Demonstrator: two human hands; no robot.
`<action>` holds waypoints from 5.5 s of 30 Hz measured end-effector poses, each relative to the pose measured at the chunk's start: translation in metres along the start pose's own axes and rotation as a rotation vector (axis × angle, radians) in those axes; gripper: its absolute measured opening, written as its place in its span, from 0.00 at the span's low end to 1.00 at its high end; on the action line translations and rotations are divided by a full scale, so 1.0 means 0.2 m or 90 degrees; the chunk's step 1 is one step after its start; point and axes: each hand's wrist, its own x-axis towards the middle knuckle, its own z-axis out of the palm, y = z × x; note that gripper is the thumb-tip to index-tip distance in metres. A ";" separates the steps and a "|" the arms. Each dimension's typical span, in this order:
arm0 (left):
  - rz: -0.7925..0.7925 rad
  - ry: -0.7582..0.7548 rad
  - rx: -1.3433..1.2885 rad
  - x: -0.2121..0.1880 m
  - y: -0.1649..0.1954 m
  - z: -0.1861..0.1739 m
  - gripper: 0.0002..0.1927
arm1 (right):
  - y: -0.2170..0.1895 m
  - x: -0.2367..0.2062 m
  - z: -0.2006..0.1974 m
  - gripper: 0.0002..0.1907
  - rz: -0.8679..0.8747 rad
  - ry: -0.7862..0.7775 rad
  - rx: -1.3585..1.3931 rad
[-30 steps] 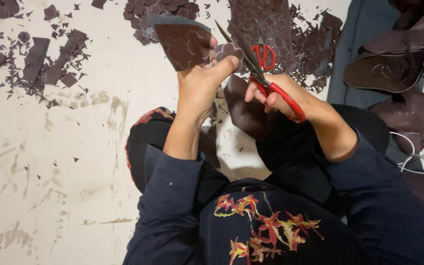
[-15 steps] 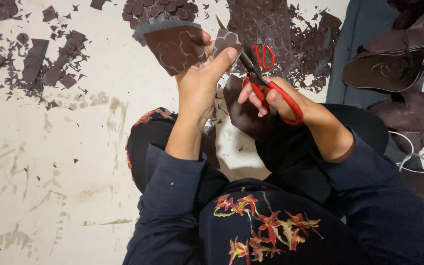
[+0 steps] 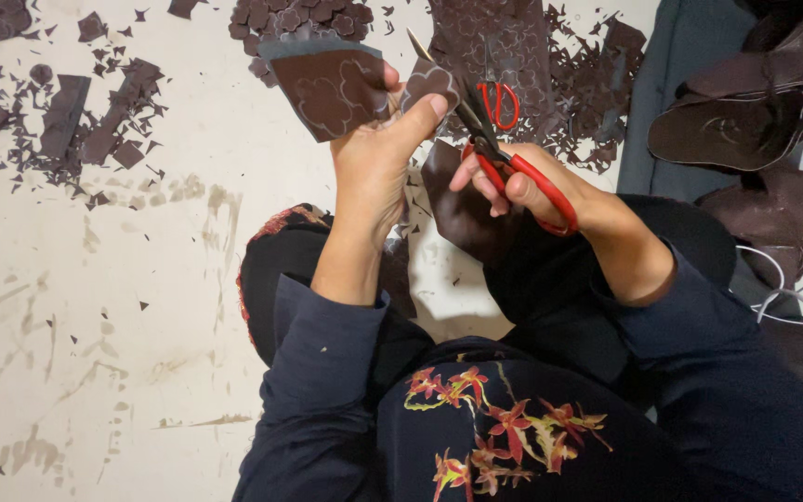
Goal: The person sits on the floor and uses red-handled scissors to cut flower-shaped pieces from a brown patterned sheet. Cut pieces are placed in a pile while offcuts accumulate nearby.
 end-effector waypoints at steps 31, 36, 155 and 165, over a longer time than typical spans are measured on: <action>-0.028 0.023 -0.099 -0.02 -0.05 0.05 0.21 | 0.07 -0.01 0.05 0.49 0.000 0.090 -0.017; -0.065 0.034 -0.051 -0.03 -0.05 0.05 0.20 | 0.13 0.01 0.03 0.45 -0.003 0.137 0.026; -0.035 0.061 -0.084 0.00 -0.18 0.01 0.26 | -0.03 0.00 0.02 0.60 -0.022 -0.006 -0.037; 0.021 0.051 -0.080 0.00 -0.19 -0.01 0.28 | -0.03 -0.03 0.00 0.55 0.011 0.005 -0.077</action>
